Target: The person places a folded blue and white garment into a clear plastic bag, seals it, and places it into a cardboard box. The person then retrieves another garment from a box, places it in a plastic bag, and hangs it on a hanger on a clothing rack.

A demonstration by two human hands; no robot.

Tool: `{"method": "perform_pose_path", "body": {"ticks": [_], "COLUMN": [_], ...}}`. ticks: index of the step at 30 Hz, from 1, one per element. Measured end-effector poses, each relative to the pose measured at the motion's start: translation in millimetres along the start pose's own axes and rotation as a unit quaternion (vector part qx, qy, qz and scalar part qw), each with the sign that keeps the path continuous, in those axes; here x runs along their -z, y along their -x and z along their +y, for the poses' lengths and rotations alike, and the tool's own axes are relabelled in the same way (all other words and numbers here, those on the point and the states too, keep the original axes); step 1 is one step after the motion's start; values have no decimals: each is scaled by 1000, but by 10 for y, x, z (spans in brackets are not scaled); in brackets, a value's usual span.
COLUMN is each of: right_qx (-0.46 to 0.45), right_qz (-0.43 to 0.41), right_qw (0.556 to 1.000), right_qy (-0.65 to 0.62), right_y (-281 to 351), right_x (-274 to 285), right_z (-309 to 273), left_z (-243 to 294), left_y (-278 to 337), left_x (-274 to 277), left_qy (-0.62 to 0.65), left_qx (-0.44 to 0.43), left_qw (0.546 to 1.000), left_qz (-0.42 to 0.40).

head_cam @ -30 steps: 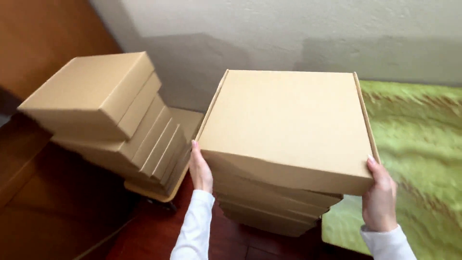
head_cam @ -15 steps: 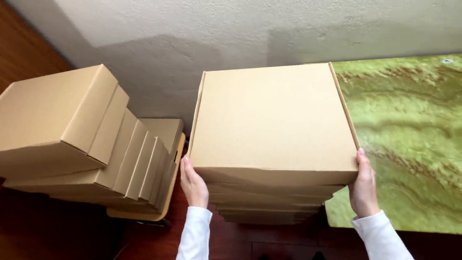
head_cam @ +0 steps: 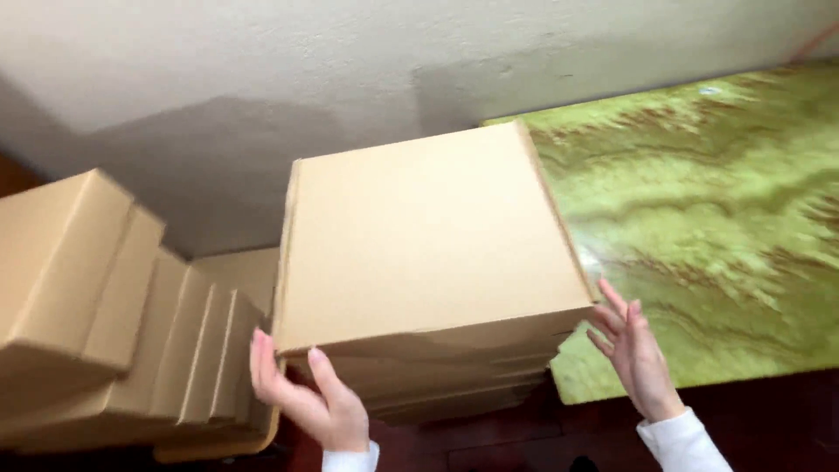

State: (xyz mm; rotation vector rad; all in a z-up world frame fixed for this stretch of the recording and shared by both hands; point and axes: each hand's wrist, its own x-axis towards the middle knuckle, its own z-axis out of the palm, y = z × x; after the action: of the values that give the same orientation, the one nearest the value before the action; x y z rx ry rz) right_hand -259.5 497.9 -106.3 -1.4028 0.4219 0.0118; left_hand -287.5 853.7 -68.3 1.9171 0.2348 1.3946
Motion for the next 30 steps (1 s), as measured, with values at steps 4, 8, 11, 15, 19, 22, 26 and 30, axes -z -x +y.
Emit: {"method": "perform_pose_path", "body": {"ticks": [4,8,11,15,19,22,26,30], "right_qx": [-50,7,30,61,87,100,86,102], "right_qz": [45,88,130,173,218,252,309,339], "right_qw": [996,989,983,972,961,949,936,921], "right_qy": [-60,-116,-129,-143,-145,-158,-145,-165], "right_y": [76,39,118,197,213,265,406,431], "right_x": [737,1751,2411,3382,4439,5111,5693,6247], "right_z": [208,606,604,475,530,567,424,461], "left_z": [453,980,1436,2110,2496,2634,2919,3170], "left_y": [344,819,1204,1740,2471,3071,3613,3876], "left_x": [-262,-673,-1040,-1556,-2154,-2602,-2978,-3288], "left_qy": [101,204,269,336,363,382,308,282], "left_qx": [5,19,23,38,152,370,471,499], "left_qw": [993,958,927,882,841,738,682,657], "left_qz": [-64,-200,-259,-329,-370,-415,-467,-490]}}
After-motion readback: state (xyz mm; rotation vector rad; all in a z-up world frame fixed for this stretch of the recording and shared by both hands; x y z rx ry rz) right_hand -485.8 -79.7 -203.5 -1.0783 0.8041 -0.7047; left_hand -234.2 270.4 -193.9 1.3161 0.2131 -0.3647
